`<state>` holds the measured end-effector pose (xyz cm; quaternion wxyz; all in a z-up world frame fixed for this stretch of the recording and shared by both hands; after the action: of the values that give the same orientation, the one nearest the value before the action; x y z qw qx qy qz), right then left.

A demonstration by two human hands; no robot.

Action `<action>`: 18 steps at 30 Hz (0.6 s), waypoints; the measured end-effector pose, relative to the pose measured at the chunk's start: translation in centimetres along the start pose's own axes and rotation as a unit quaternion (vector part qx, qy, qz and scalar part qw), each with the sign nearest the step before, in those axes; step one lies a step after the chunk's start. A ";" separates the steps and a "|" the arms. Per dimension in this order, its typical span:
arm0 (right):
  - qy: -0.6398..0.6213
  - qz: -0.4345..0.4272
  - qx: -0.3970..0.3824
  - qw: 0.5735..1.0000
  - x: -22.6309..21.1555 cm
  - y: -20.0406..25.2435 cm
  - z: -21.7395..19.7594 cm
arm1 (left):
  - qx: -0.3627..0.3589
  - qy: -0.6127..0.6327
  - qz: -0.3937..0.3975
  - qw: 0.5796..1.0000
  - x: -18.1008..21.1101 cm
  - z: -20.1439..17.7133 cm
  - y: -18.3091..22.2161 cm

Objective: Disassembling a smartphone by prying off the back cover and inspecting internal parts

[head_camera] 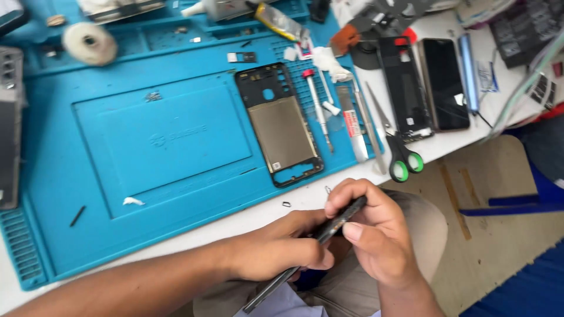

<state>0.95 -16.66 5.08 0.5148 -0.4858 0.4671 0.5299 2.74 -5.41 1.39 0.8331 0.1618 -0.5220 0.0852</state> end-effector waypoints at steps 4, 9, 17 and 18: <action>-0.002 0.004 -0.019 1.000 0.4 0.1 -0.2 | -0.006 0.027 0.008 1.000 -0.1 0.1 0.2; 0.003 0.011 -0.029 1.000 0.4 0.3 -0.4 | -0.012 0.054 0.022 0.998 -0.3 0.3 0.1; 0.013 0.017 -0.030 0.999 0.7 0.4 -0.5 | -0.005 0.027 0.013 1.000 -0.1 0.3 0.2; 0.012 0.019 -0.027 0.999 0.7 0.5 -0.5 | -0.004 0.011 0.008 1.000 0.1 0.3 0.3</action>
<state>0.51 -17.09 4.34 0.4857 -0.4973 0.4675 0.5461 2.47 -5.25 1.60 0.8390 0.1534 -0.5140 0.0914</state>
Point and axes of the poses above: each hand's wrist, its own y-axis away from the middle knuckle, its own z-axis out of the palm, x = y × z, the point moved 7 cm from there along -y, towards the middle knuckle, and after that the axes turned 1 degree about -y, right-handed, at the moved point
